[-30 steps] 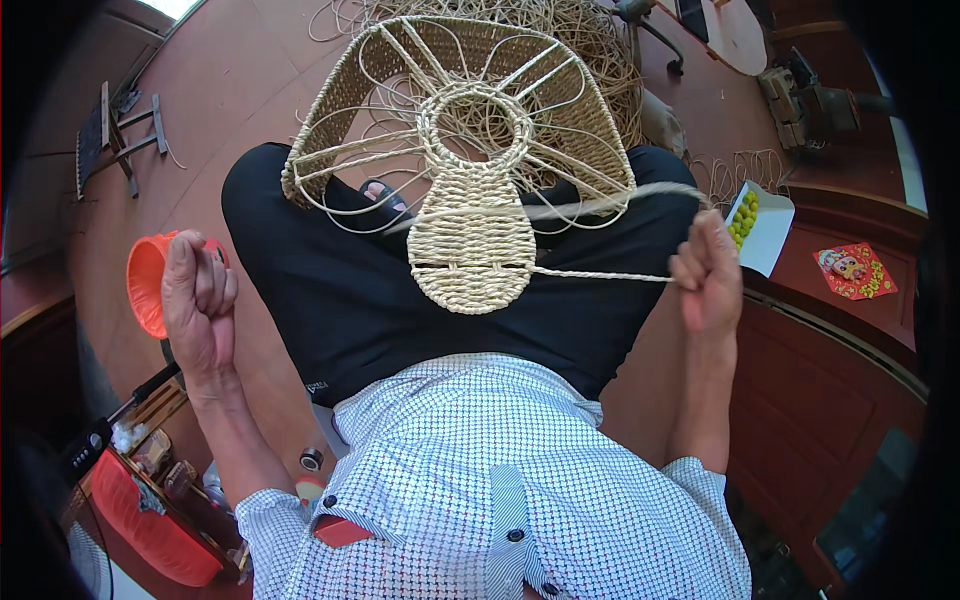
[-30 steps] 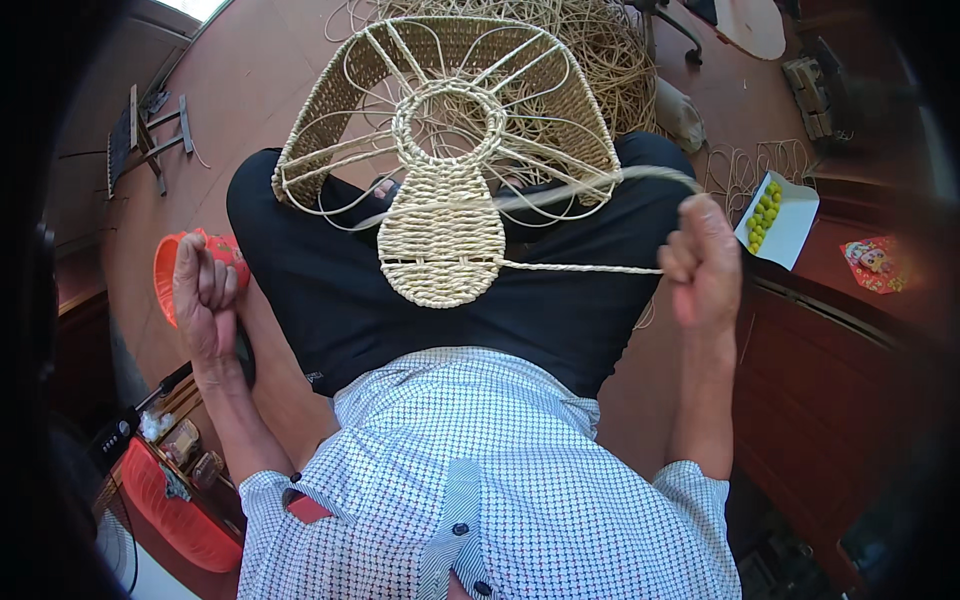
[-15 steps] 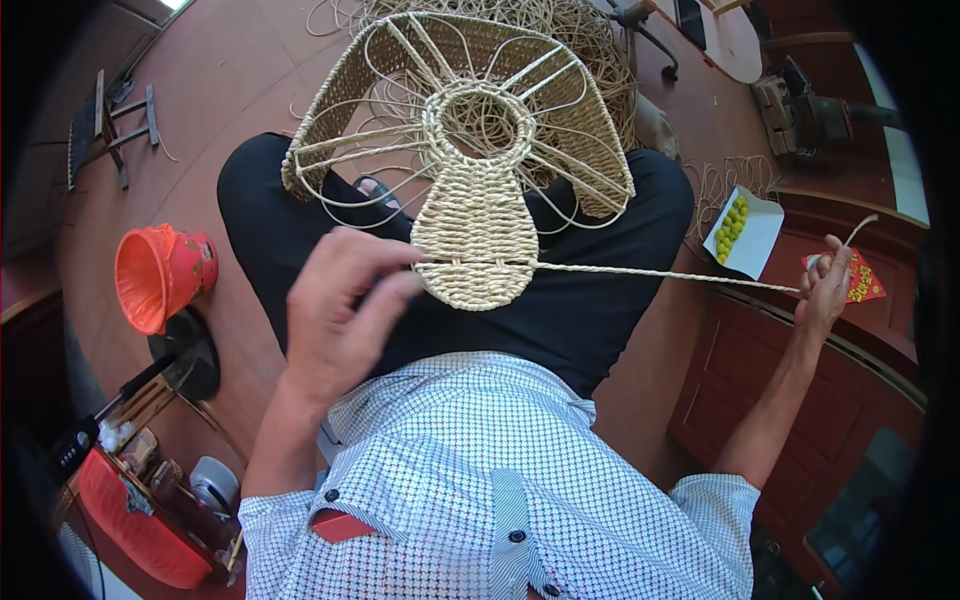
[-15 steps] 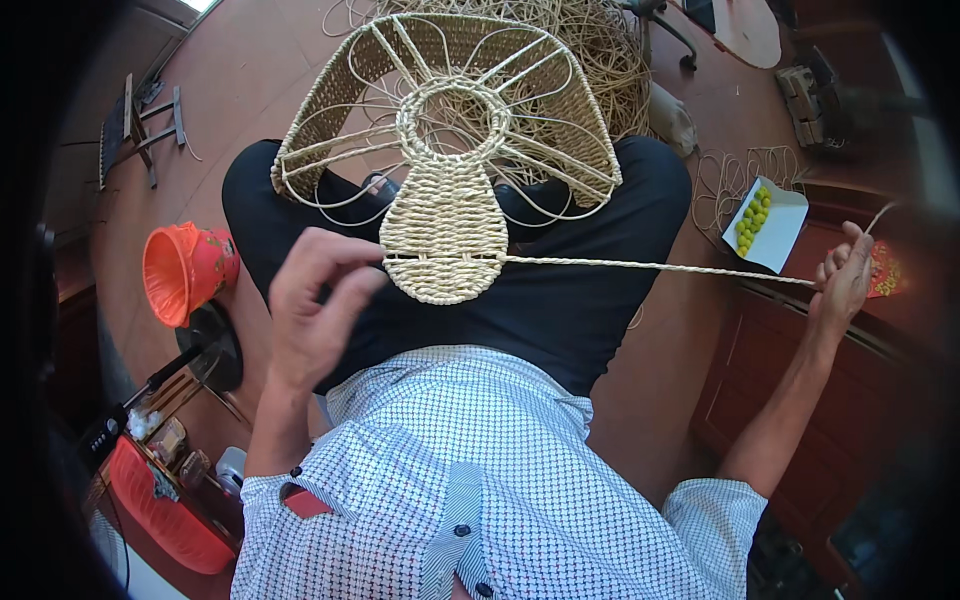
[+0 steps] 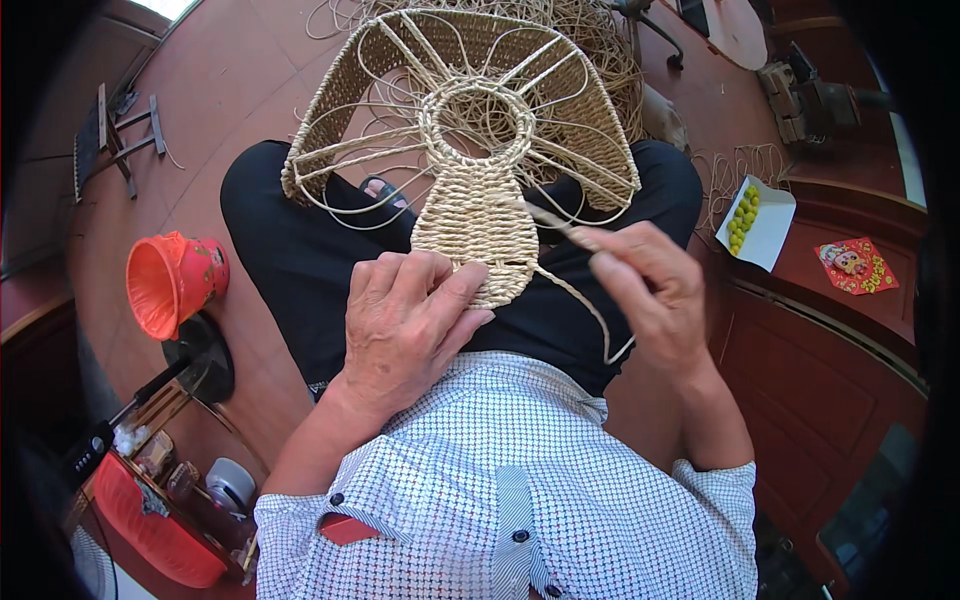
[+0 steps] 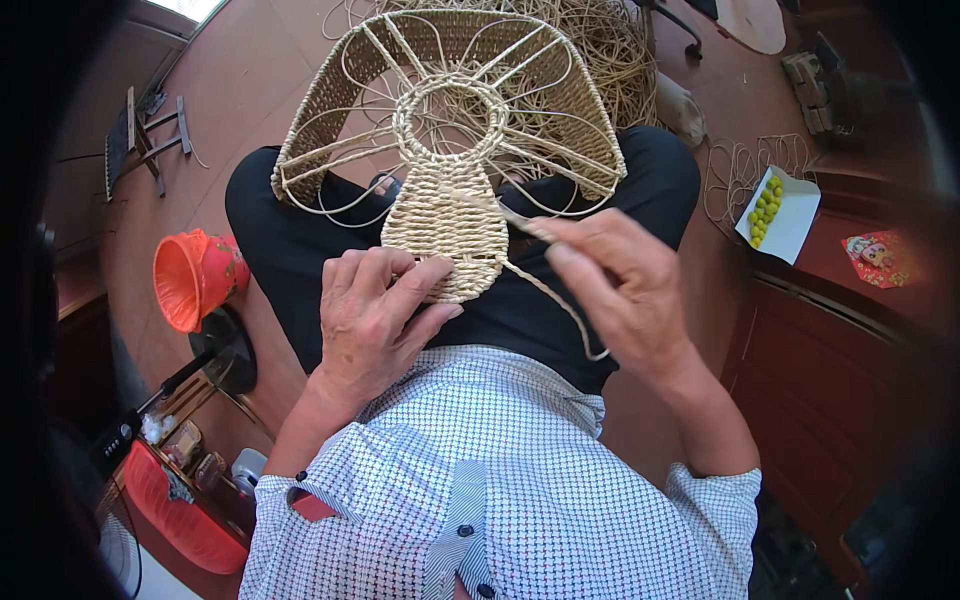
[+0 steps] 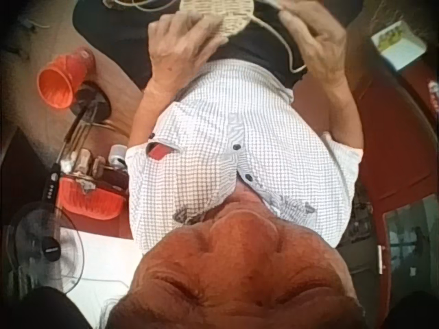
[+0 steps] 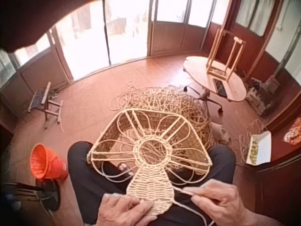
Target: Weaving a basket using wicker or straw material.
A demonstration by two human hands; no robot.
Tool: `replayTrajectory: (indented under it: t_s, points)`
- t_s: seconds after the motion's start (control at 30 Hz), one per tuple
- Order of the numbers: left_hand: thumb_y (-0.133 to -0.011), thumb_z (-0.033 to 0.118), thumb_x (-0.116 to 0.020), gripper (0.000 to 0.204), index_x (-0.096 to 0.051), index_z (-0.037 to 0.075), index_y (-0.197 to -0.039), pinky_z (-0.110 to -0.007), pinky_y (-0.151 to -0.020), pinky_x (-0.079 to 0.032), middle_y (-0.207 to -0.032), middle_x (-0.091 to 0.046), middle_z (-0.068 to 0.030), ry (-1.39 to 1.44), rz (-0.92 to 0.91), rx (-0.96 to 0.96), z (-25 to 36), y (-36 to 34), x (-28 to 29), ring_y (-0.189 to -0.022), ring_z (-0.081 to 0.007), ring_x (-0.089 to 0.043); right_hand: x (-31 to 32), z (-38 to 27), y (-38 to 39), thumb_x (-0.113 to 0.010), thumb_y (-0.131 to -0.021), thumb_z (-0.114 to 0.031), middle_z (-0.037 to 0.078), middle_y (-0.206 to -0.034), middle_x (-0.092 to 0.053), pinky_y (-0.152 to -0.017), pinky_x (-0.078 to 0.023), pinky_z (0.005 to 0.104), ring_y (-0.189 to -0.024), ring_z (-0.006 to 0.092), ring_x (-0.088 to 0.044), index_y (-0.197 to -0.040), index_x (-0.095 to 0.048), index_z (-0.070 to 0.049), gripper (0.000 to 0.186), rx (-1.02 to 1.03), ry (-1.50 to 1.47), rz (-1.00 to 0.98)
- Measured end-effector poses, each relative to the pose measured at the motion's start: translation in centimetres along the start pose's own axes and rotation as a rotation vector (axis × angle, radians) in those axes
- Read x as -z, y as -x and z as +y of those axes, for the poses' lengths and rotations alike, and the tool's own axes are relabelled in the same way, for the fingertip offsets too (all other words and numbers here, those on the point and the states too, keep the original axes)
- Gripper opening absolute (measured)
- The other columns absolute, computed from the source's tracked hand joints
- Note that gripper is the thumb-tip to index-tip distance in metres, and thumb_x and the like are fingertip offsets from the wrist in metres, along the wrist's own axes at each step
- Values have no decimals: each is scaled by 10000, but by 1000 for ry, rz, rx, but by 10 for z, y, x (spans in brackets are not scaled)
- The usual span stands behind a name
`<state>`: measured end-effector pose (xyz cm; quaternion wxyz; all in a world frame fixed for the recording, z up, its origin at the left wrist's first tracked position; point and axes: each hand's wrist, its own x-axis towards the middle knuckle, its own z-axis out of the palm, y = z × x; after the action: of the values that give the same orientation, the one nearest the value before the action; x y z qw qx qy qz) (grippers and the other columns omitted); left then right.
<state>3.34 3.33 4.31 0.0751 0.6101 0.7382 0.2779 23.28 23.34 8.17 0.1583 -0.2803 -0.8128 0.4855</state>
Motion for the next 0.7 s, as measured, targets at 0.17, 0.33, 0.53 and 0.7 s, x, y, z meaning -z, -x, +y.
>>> replayTrajectory:
  t_s: [0.17, 0.33, 0.53, 0.7]
  points:
    - [-829, 302, -887, 442, -758, 176, -1233, -393, -875, -421, -1020, -627, -8, -28, 11, 17, 1, 7, -6, -960, -222, -603, -24, -3, 5, -786, -957, -42, 55, -900, -706, -695, -516, 282, -780, 123, -652, -1225, -825, -34, 271, -49, 52, -37]
    - [-846, 282, -886, 444, -753, 175, -1257, -398, -893, -422, -1059, -638, 0, -58, 65, 5, 3, 18, -18, -993, -214, -607, -21, 4, 6, -834, -946, -112, 26, -852, -687, -683, -482, 275, -768, 104, -592, -1185, -844, -54, 246, -40, 67, -4]
    - [-857, 262, -886, 452, -755, 176, -1281, -392, -892, -413, -1074, -638, 10, -69, 107, 9, 4, 24, -26, -1003, -206, -596, -16, 5, 11, -856, -927, -117, 12, -806, -684, -646, -444, 266, -744, 107, -566, -1074, -861, -58, 159, -82, 99, 36]
    - [-853, 255, -889, 467, -758, 178, -1295, -388, -883, -409, -1070, -638, 11, -66, 110, 17, 4, 25, -26, -999, -200, -595, -23, 7, 13, -881, -880, -97, 36, -769, -675, -577, -446, 298, -664, 130, -571, -1022, -852, -57, 151, 49, 256, 121]
